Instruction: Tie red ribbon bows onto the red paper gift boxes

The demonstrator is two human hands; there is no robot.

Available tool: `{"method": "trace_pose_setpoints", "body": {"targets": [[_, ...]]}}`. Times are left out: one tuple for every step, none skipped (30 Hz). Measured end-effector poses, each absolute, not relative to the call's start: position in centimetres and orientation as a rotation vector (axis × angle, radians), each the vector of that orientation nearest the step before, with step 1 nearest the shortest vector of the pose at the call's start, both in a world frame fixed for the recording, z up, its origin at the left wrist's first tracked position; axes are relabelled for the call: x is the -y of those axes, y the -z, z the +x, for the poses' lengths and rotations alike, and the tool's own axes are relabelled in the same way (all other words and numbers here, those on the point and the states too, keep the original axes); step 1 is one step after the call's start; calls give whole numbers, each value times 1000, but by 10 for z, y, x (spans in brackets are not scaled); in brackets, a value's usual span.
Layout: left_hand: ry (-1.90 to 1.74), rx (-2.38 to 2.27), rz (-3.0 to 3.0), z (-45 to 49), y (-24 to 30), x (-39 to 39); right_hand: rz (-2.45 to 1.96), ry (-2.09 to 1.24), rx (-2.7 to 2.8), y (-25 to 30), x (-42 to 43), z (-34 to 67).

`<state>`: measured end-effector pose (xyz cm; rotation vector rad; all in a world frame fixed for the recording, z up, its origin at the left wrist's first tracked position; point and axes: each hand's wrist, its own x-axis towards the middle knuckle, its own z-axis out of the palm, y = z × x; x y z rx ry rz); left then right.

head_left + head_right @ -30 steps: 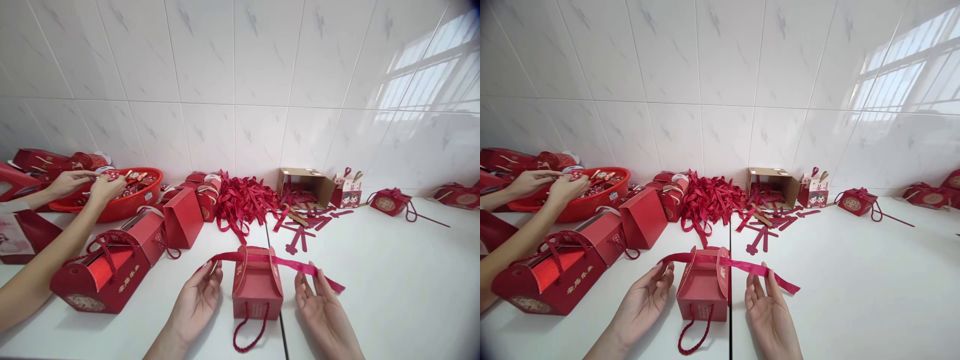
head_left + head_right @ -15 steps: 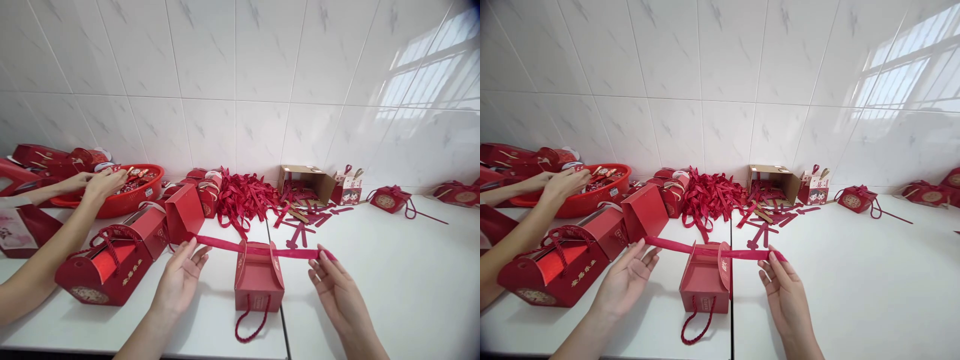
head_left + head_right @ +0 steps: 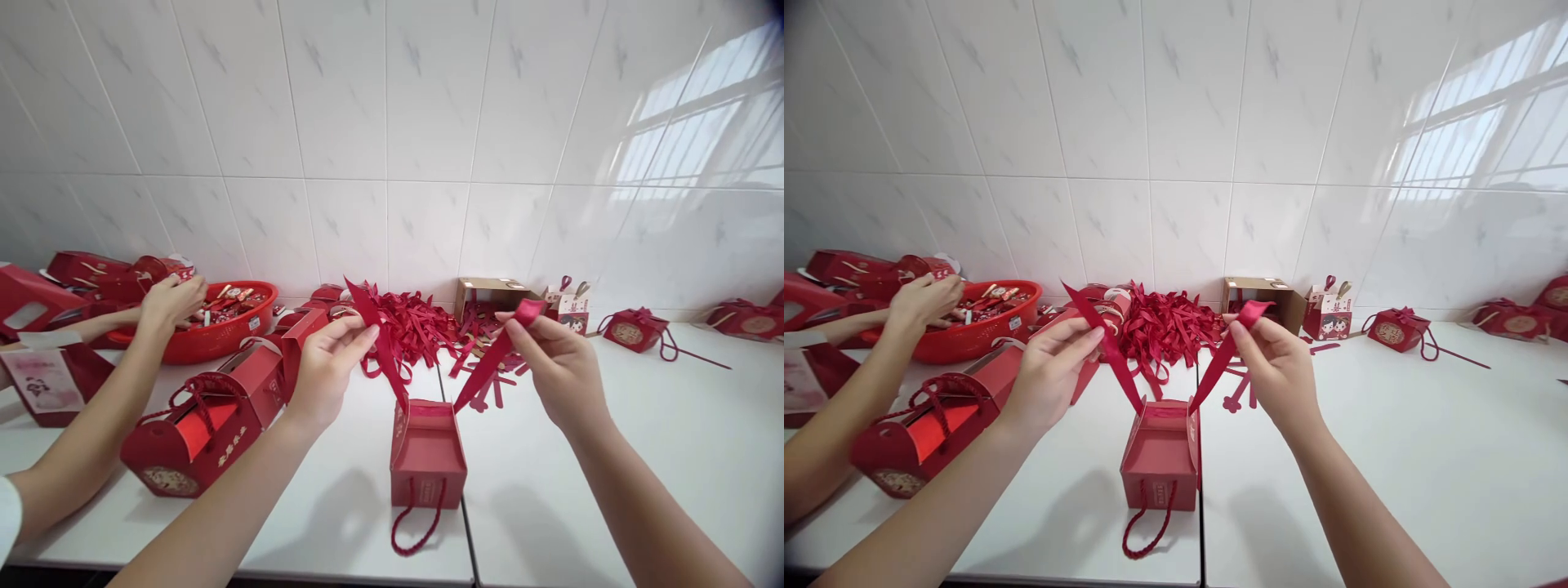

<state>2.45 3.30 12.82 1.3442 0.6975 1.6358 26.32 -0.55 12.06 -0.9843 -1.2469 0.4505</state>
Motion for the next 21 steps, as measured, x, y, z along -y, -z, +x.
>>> {"method": "trace_pose_setpoints", "body": {"targets": [[-1622, -684, 1353, 28, -133, -34, -942, -459, 1279, -127, 4, 259], [-1613, -674, 1363, 31, -137, -36, -899, -475, 1309, -133, 2, 256], [-1606, -665, 1374, 33, -140, -36, -862, -498, 1340, -137, 0, 253], [-1600, -660, 1383, 36, -143, -37, -836, -525, 1369, -141, -1, 250], [-1592, -660, 1394, 38, -145, -37, -819, -551, 1392, -144, -2, 247], [-1584, -664, 1401, 40, -147, -37, -808, -574, 1407, -146, -2, 245], [-1577, -670, 1403, 41, -148, -37, -802, -593, 1416, -147, -3, 243], [-1577, -676, 1401, 43, -150, -36, -800, -604, 1418, -148, -3, 242], [-1580, -681, 1399, 44, -151, -36, -799, -608, 1416, -149, -3, 240], [-1582, -686, 1396, 45, -151, -35, -796, -609, 1413, -150, -3, 239], [-1579, -685, 1390, 46, -152, -35, -791, -610, 1414, -150, -3, 237], [-1576, -680, 1382, 47, -153, -34, -784, -612, 1418, -150, -3, 236], [-1572, -672, 1371, 47, -153, -34, -774, -618, 1426, -150, -3, 236], [-1570, -662, 1353, 48, -153, -34, -762, -626, 1434, -150, -3, 235], [-1570, -650, 1332, 48, -153, -34, -750, -634, 1441, -150, -3, 235], [-1573, -638, 1311, 48, -153, -34, -736, -640, 1442, -150, -4, 234], [-1573, -628, 1292, 48, -153, -34, -722, -646, 1437, -149, -4, 234], [-1570, -620, 1277, 48, -153, -34, -709, -649, 1429, -149, -5, 235], [-1565, -615, 1268, 48, -154, -34, -699, -653, 1420, -149, -6, 235], [-1560, -612, 1263, 48, -154, -33, -692, -658, 1411, -148, -6, 236], [-1556, -610, 1261, 48, -154, -33, -686, -665, 1403, -148, -7, 237]]}}
